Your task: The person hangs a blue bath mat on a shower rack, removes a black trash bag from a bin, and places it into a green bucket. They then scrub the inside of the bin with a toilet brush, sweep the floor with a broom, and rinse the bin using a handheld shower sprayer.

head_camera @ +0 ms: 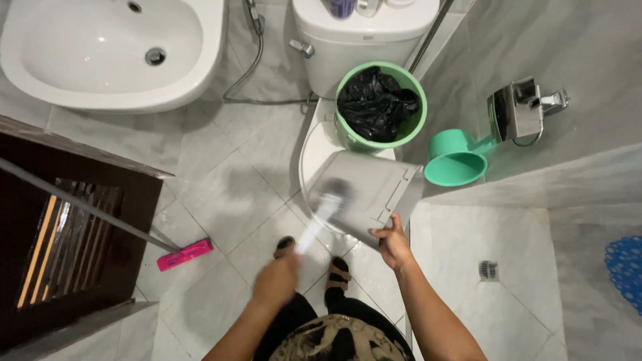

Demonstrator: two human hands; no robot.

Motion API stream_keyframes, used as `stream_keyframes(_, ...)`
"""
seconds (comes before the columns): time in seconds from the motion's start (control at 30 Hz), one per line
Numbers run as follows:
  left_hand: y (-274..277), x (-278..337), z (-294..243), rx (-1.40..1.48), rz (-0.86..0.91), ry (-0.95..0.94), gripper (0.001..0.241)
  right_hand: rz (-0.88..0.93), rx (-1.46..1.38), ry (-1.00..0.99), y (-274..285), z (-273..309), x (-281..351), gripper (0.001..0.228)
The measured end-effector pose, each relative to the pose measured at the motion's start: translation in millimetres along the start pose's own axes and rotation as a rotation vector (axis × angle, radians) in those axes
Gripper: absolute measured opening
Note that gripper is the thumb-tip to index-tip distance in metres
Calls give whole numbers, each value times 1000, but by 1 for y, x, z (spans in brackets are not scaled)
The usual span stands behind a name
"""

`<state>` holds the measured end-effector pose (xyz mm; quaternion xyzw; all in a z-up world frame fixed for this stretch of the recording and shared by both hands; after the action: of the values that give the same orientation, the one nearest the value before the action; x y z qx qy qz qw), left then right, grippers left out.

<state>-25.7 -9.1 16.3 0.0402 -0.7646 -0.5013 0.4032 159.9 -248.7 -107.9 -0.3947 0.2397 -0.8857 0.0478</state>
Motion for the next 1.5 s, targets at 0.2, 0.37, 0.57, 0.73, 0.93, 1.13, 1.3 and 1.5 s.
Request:
stream_keyframes(0.2,-39,-26,11,-56,54,-159,53,-68,99,-77,20,-4,-29,91)
stream_keyframes(0.37,-24,-2,-14,64,133,-258,50,-38,117,-106,19,-7,-39,62)
stream_keyframes(0.57,-53,-42,-5,105,18,-33,53,-158,122,-177,71,-38,-50,90)
stream_keyframes(0.73,-72,-46,10,-189,-48,-361,49,-32,61,-140,74,-41,-54,59)
stream_keyframes(0.93,-23,-30,-10,-13,120,-183,49,-155,217,-92,106,-70,-86,81)
stream_keyframes(1.13,-22,-59,1,-86,180,-180,49,-156,291,-102,112,-78,-88,83)
stream_keyframes(1.3,-23,-62,-1,-154,233,-240,42,-194,296,-131,87,-70,-60,87)
stream_keyframes(1.5,-67,-105,-6,73,93,-60,54,-271,377,-165,87,-69,-50,91)
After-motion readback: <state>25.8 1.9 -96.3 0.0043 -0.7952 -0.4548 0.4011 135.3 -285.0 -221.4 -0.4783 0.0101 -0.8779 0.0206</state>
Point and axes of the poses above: each hand's wrist, its own x-axis away from the middle knuckle, its own y-axis out of the back of the hand, z = x × y, the point moved 2 cm from there along -x, towards the middle knuckle, and after that the axes turned 11 degrees about -x, right-handed, at the moved point
